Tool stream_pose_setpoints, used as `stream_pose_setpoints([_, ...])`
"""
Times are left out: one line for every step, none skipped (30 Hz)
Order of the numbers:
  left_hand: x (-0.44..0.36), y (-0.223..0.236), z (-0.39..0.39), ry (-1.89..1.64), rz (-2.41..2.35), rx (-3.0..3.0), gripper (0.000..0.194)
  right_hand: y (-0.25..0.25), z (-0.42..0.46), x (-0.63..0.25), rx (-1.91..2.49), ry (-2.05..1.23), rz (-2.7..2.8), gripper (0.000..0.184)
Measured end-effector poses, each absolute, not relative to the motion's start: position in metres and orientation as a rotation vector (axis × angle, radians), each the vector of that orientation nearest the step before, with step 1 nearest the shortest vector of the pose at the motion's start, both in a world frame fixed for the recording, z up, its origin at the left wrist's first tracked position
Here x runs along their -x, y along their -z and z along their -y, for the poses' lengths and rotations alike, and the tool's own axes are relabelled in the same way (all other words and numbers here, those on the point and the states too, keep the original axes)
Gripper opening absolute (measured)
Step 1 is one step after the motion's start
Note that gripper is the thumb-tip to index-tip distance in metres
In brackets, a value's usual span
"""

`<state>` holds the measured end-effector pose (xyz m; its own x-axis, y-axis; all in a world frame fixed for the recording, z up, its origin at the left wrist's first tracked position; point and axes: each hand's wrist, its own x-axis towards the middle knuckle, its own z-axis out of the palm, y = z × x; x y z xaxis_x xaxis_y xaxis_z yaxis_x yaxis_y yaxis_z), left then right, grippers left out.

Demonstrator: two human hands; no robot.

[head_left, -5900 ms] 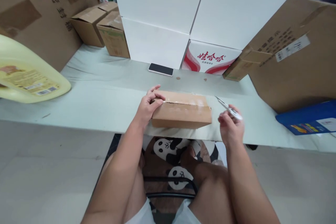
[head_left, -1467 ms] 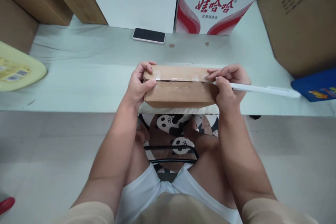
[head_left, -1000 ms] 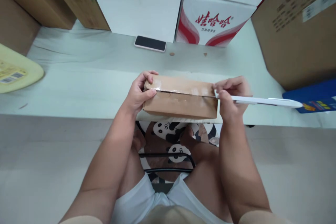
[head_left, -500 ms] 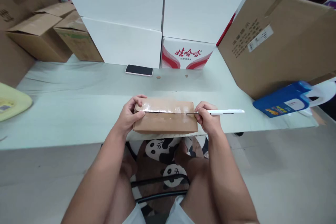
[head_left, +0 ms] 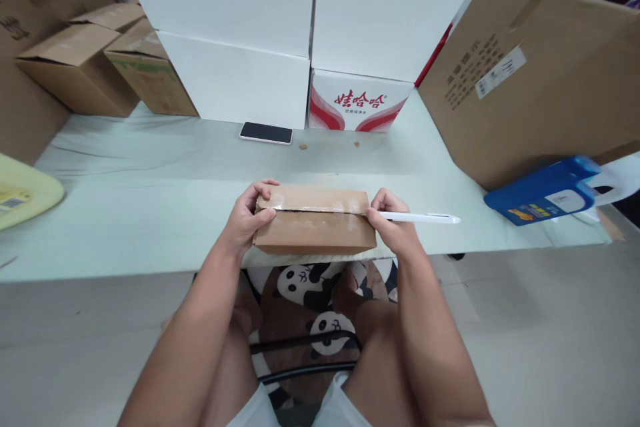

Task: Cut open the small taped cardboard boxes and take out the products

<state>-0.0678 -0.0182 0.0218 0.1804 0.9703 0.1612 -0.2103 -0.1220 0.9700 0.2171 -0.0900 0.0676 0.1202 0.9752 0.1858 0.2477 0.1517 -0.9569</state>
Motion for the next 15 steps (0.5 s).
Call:
stream_pose_setpoints([0.068,-0.021,0.018,-1.259,-0.842,-1.237,0.046,-0.065,0.089,-0.217,1.29,-0.892,1.294,0.023])
stream_pose_setpoints([0.068,-0.02,0.018,-1.263,-0.836,-1.226,0.046,-0.062,0.088,-0.217,1.252,-0.944,1.215,0.024])
stream_pose_setpoints([0.068,-0.02,0.018,-1.264,-0.829,-1.214,0.047,-0.059,0.088,-0.218,1.198,-1.002,1.116,0.026])
stream_pose_setpoints([0.068,-0.019,0.018,-1.265,-0.821,-1.201,0.047,-0.056,0.088,-0.22,1.135,-1.047,1.008,0.029])
stream_pose_setpoints([0.068,-0.019,0.019,-1.271,-0.814,-1.183,0.047,-0.052,0.088,-0.223,1.075,-1.061,0.903,0.031])
stream_pose_setpoints([0.068,-0.019,0.02,-1.283,-0.807,-1.161,0.048,-0.047,0.088,-0.227,1.04,-1.029,0.809,0.033])
stream_pose_setpoints([0.067,-0.019,0.02,-1.299,-0.797,-1.136,0.048,-0.042,0.088,-0.233,1.048,-0.945,0.733,0.034])
stream_pose_setpoints([0.067,-0.02,0.021,-1.312,-0.783,-1.11,0.049,-0.036,0.088,-0.238,1.11,-0.822,0.68,0.034])
stream_pose_setpoints([0.066,-0.021,0.021,-1.323,-0.763,-1.083,0.05,-0.028,0.088,-0.244,1.222,-0.679,0.663,0.033])
stream_pose_setpoints([0.066,-0.021,0.021,-1.328,-0.741,-1.06,0.05,-0.02,0.087,-0.25,1.37,-0.545,0.699,0.031])
stream_pose_setpoints([0.066,-0.022,0.022,-1.326,-0.721,-1.045,0.049,-0.012,0.085,-0.255,1.526,-0.438,0.78,0.03])
stream_pose_setpoints([0.066,-0.023,0.021,-1.321,-0.703,-1.039,0.047,-0.004,0.083,-0.259,1.664,-0.374,0.89,0.03])
stream_pose_setpoints([0.066,-0.023,0.021,-1.316,-0.691,-1.042,0.044,0.004,0.08,-0.263,1.765,-0.351,1.004,0.03])
stream_pose_setpoints([0.066,-0.022,0.021,-1.316,-0.686,-1.051,0.042,0.011,0.077,-0.266,1.824,-0.358,1.098,0.03])
stream_pose_setpoints([0.066,-0.021,0.021,-1.323,-0.687,-1.061,0.04,0.017,0.074,-0.269,1.848,-0.381,1.156,0.029])
